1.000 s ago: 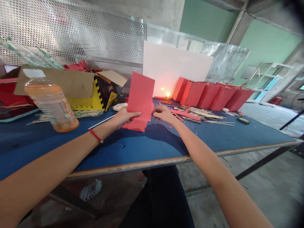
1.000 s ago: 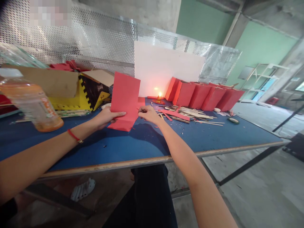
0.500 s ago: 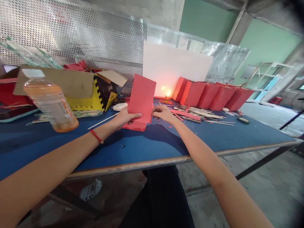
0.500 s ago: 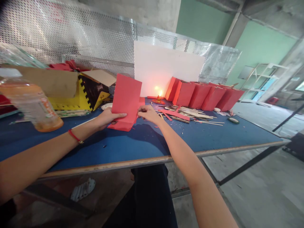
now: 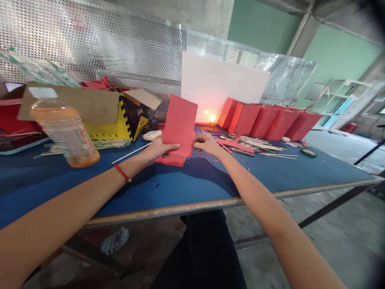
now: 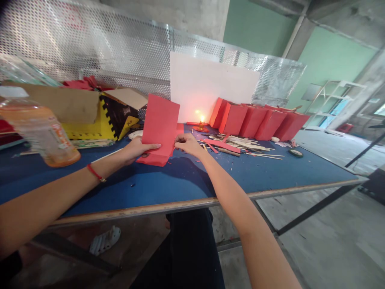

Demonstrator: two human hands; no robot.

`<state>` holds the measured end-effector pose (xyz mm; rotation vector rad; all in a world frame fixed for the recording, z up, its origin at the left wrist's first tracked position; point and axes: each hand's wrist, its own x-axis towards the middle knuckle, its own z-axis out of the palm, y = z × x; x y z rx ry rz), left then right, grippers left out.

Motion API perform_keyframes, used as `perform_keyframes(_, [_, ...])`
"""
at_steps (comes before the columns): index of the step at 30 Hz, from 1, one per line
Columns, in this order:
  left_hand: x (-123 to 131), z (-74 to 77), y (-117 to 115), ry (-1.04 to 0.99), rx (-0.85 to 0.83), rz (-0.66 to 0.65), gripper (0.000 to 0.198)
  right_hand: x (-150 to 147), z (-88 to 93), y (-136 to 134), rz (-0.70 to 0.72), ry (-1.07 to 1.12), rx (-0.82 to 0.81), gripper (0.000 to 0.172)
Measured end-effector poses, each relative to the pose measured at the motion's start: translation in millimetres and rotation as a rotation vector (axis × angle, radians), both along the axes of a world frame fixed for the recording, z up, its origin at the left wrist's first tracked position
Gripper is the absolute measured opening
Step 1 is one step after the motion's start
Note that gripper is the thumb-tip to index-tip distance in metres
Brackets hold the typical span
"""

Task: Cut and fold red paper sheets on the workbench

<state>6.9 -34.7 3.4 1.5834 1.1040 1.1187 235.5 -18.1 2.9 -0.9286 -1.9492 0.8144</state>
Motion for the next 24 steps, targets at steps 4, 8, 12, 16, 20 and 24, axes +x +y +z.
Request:
perform_keyframes(4, [-0.1,0.0,0.8,0.0,-0.007,0.005,0.051,-0.3,-0.7,0.7,-0.011,0.01,-0.004,0.004])
perform_keyframes(8, [-0.3,0.6,0.7,-0.005,0.002,0.0,0.052,-0.9,0.1,0.0,-0.014,0.01,-0.031,0.008])
perform_keyframes(12, [-0.5,2.7,-1.0,0.003,-0.003,0.023,0.054,-3.0,1.5,-2.1,-0.047,0.05,-0.089,0.01])
perform_keyframes(16, [-2.5,4.9,0.5,0.076,-0.023,0.067,0.047,-5.7,0.6,-3.0,-0.11,0.164,-0.234,0.031])
perform_keyframes(20, [-12.7,0.9,13.9,0.256,-0.001,0.112,0.029,-6.2,-3.2,-1.8,-0.186,0.251,-0.41,0.039])
perform_keyframes(24, [-28.1,-7.0,32.6,0.449,0.06,0.161,0.036,-4.3,-8.9,2.0,-0.219,0.285,-0.529,0.03])
